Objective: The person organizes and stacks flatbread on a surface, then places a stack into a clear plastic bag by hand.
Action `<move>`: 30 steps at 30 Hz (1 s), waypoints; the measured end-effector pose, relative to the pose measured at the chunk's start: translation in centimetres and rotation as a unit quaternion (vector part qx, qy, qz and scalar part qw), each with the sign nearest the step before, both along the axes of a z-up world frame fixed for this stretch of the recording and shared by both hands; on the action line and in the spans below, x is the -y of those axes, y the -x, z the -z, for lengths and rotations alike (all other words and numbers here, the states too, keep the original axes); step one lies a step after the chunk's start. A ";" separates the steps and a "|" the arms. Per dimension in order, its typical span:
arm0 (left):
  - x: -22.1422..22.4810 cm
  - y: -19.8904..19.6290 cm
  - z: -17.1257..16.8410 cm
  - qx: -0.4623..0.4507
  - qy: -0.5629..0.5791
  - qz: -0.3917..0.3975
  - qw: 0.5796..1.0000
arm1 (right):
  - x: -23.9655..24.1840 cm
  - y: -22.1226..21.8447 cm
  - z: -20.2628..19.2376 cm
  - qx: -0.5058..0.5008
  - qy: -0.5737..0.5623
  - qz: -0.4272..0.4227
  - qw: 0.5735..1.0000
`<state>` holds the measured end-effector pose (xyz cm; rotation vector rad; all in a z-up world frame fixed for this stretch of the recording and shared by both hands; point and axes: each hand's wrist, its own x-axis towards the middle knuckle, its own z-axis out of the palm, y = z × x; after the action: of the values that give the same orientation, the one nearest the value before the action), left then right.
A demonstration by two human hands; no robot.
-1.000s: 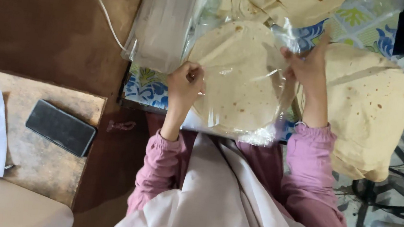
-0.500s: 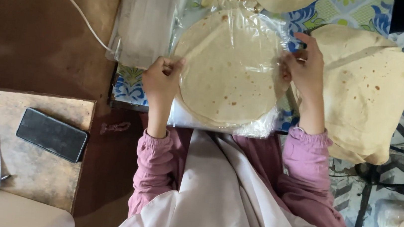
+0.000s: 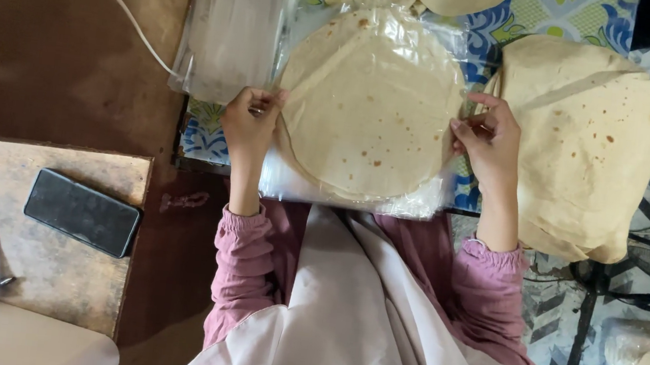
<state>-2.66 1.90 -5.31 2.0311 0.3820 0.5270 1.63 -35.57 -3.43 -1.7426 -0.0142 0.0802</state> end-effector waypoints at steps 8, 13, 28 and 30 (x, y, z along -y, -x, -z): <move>0.0 -0.1 0.1 -0.033 0.014 -0.006 0.999 | 0.5 0.1 2.0 -0.015 -0.025 0.008 1.000; -0.8 0.4 0.4 -0.013 -0.065 0.008 0.998 | 1.5 1.6 0.5 -0.005 0.052 0.029 0.998; 2.3 5.3 -8.7 0.044 -0.199 -0.002 0.979 | 16.1 -2.7 5.8 0.102 0.535 0.138 0.827; 3.3 6.1 -9.8 0.083 -0.204 0.095 0.971 | 20.8 -4.7 7.0 0.056 0.482 0.202 0.851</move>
<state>-8.73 -1.38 4.49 2.3640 -0.0286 0.6936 6.29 -56.36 -10.41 -2.7169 0.3661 -0.3941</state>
